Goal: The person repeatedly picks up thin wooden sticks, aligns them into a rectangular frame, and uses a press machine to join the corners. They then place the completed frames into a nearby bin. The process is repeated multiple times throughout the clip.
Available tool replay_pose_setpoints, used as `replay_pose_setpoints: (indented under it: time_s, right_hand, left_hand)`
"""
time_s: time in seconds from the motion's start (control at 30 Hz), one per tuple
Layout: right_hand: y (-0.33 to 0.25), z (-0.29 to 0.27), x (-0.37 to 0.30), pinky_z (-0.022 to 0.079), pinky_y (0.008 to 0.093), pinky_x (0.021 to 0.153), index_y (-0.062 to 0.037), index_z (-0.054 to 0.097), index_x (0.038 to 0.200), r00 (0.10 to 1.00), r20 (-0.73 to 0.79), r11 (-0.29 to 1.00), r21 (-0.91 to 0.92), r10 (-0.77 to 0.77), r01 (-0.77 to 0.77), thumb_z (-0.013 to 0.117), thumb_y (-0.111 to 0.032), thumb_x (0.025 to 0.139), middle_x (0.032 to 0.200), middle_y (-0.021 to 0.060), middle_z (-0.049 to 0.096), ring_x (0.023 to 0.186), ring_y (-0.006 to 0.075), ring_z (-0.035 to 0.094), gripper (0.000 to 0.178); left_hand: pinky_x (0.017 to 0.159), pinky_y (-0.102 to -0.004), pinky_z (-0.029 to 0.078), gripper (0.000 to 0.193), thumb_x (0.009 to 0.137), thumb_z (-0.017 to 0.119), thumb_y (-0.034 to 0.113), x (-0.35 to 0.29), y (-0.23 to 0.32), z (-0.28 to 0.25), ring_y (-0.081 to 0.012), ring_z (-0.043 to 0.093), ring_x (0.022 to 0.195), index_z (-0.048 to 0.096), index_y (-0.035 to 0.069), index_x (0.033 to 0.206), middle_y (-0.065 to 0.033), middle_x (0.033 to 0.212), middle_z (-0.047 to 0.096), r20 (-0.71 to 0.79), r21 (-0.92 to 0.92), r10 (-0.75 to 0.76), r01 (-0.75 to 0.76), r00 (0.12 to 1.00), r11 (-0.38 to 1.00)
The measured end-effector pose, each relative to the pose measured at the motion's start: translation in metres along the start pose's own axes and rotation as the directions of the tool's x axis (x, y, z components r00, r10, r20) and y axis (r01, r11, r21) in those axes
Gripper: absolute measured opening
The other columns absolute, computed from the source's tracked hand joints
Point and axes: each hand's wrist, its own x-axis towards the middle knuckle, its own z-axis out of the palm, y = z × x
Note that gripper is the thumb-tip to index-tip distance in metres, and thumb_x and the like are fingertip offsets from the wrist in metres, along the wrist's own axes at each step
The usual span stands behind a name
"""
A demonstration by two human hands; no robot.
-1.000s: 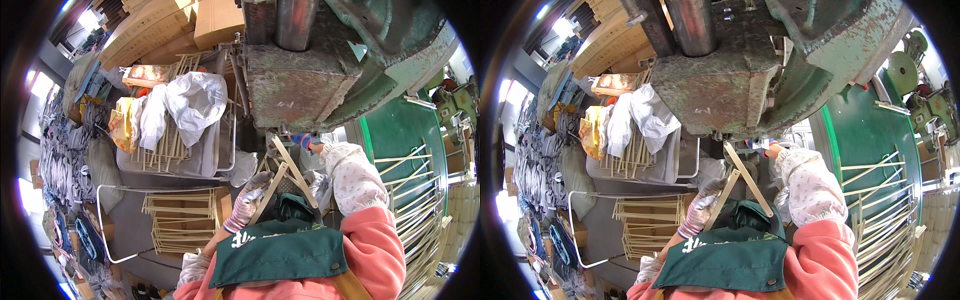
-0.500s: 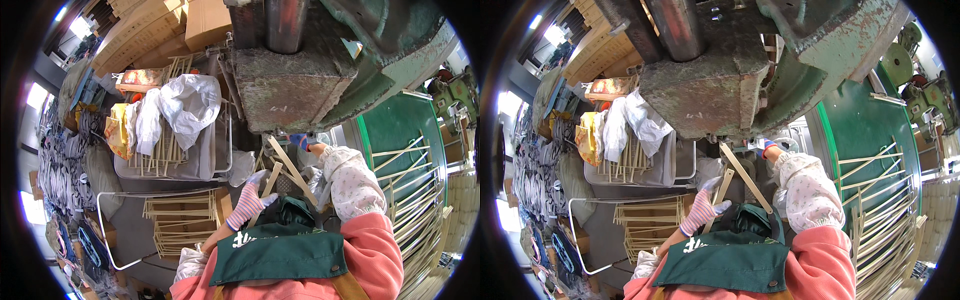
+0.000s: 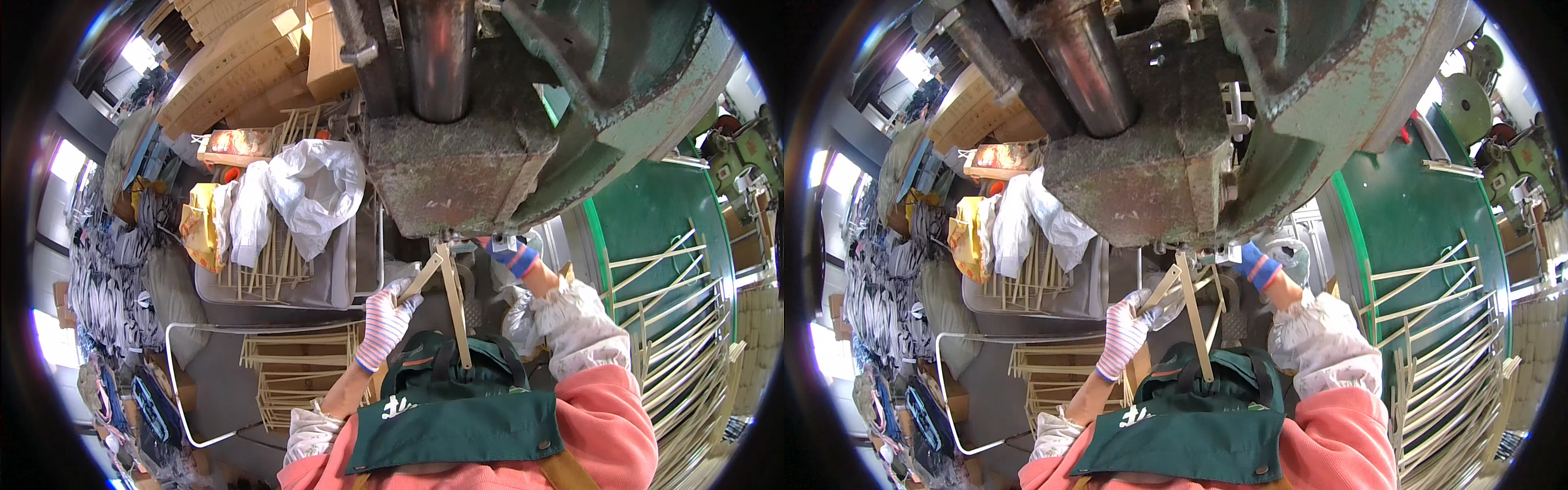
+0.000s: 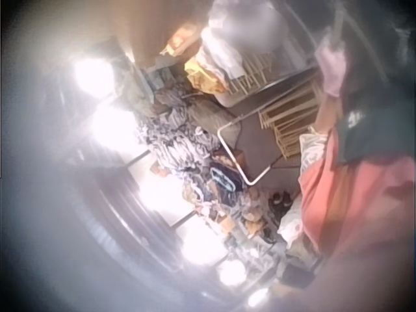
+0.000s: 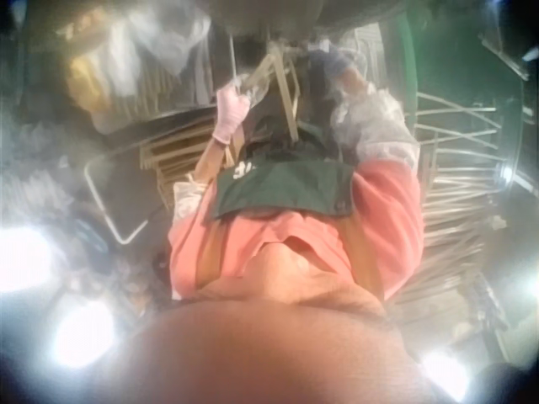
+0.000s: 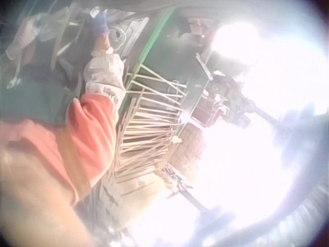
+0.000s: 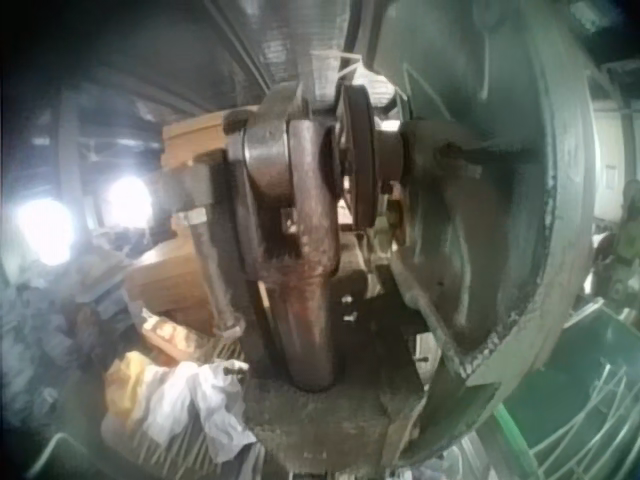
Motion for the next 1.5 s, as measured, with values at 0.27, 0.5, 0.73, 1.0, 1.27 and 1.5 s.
replay_pose_setpoints:
  time_s: [0.27, 0.5, 0.73, 1.0, 1.27, 1.5]
  right_hand:
    - [0.025, 0.048, 0.007, 0.046, 0.0260, 0.081, -0.0014, 0.062, 0.116, 0.984, 0.123, 0.827, 0.534, 0.131, -0.177, 0.048, -0.023, 0.095, 0.094, 0.0061, 0.068, 0.087, 0.0123, 0.061, 0.032]
    - [-0.038, 0.042, 0.004, 0.048, 0.0370, 0.074, -0.0068, 0.055, 0.118, 0.989, -0.094, 0.807, -0.589, -0.118, 0.041, 0.055, -0.024, 0.087, 0.090, 0.0132, 0.062, 0.083, 0.0287, 0.058, 0.036]
    - [-0.061, 0.058, -0.025, 0.039, 0.0426, 0.098, 0.0048, 0.042, 0.126, 0.957, -0.008, 0.852, -0.454, 0.290, -0.262, 0.067, -0.033, 0.075, 0.121, 0.0234, 0.050, 0.114, 0.0399, 0.047, 0.068]
    - [-0.058, 0.046, -0.025, 0.048, 0.0371, 0.076, -0.0143, 0.039, 0.137, 0.971, -0.088, 0.975, 0.038, 0.222, -0.220, 0.054, -0.008, 0.085, 0.100, 0.0192, 0.062, 0.088, 0.0378, 0.059, 0.054]
    - [-0.034, 0.059, -0.002, 0.045, 0.0317, 0.055, -0.0119, 0.053, 0.118, 0.862, 0.008, 0.842, 0.205, 0.508, -0.498, 0.053, -0.015, 0.091, 0.075, 0.0076, 0.059, 0.069, 0.0168, 0.059, 0.027]
    - [-0.010, 0.059, 0.008, 0.042, 0.0294, 0.035, -0.0040, 0.058, 0.083, 0.803, 0.035, 0.623, 0.611, 0.595, -0.489, 0.065, -0.024, 0.086, 0.056, 0.0028, 0.052, 0.040, 0.0149, 0.051, 0.022]
  left_hand:
    - [0.049, -0.0200, 0.038, 0.036, 0.082, 0.065, 0.002, 0.012, 0.007, 0.003, -0.0021, 0.041, 0.054, 0.062, 0.005, 0.117, 0.0026, 0.075, 0.063, 0.116, -0.370, -0.168, 0.199, 0.979, 0.907]
    - [0.052, -0.0174, 0.037, 0.033, 0.084, 0.065, 0.007, 0.018, 0.014, -0.001, -0.0012, 0.043, 0.058, 0.062, 0.004, 0.117, 0.0031, 0.084, 0.063, 0.161, -0.542, -0.268, 0.312, 0.950, 0.780]
    - [0.070, -0.0297, 0.046, 0.029, 0.083, 0.067, 0.013, 0.024, 0.016, -0.005, -0.0187, 0.057, 0.073, 0.058, 0.001, 0.107, -0.0077, 0.087, 0.063, 0.042, 0.256, 0.110, -0.117, 0.993, 0.960]
    - [0.071, -0.0220, 0.046, 0.018, 0.096, 0.049, 0.012, 0.038, 0.011, 0.008, -0.0073, 0.056, 0.075, 0.052, 0.001, 0.109, -0.0015, 0.087, 0.060, 0.359, -0.340, 0.101, 0.029, 0.928, 0.940]
    - [0.085, -0.0239, 0.044, 0.044, 0.092, 0.048, 0.002, 0.051, 0.014, 0.017, -0.0088, 0.053, 0.095, 0.038, -0.004, 0.135, -0.0086, 0.113, 0.058, 0.103, -0.338, 0.259, -0.211, 0.960, 0.917]
    - [0.045, -0.0211, 0.036, 0.019, 0.095, 0.047, 0.008, 0.053, 0.021, 0.015, -0.0045, 0.045, 0.051, 0.051, 0.004, 0.114, -0.0010, 0.076, 0.059, 0.230, -0.630, 0.116, 0.058, 0.966, 0.774]
